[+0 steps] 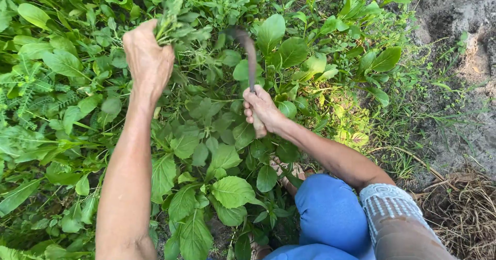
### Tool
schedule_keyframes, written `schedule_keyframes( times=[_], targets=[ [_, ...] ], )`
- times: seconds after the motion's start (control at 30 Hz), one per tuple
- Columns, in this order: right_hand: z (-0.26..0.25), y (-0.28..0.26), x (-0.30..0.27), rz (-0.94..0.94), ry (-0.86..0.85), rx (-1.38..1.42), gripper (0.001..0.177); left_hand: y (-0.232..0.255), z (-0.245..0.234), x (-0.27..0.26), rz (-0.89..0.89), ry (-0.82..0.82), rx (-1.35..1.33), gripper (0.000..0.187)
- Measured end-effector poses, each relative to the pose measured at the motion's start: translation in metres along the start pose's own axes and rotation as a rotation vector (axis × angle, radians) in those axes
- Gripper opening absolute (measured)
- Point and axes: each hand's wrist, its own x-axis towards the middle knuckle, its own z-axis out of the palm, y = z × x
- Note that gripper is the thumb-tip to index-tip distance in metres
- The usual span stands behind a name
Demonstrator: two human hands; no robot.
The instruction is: Weeding a garden by cutting plants at the base with a sickle
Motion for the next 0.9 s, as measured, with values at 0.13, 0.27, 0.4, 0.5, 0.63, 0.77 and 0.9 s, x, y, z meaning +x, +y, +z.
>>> schedule_keyframes(
  times=[0.13,0.27,0.4,0.5,0.63,0.77,0.9],
  targets=[
    [-0.009,0.008,-0.004,0.194,-0.197,-0.149,0.012,0.007,0.027,0.021,-0.187,-0.272,0.078,0.039],
    [-0.008,0.022,-0.022,0.39,-0.339,-0.179,0.014,-0.013,0.095,0.028,-0.188,-0.45,0.21,0.039],
    [-0.017,0.022,-0.042,0.346,-0.242,-0.091,0.014,-0.051,0.153,0.007,-0.015,-0.371,0.403,0.02],
    [-0.033,0.006,-0.054,0.202,-0.081,-0.031,0.015,-0.083,0.179,-0.011,-0.053,-0.407,0.541,0.015],
    [-0.038,-0.035,-0.058,0.067,-0.024,-0.284,0.016,-0.118,0.189,-0.046,-0.072,-0.555,0.675,0.015],
    [-0.03,-0.06,-0.018,-0.048,-0.108,-0.596,0.017,-0.121,0.178,-0.069,-0.072,-0.679,0.73,0.018],
    [-0.011,-0.06,0.04,0.004,-0.062,-0.675,0.017,-0.119,0.169,-0.075,-0.069,-0.699,0.721,0.018]
  ],
)
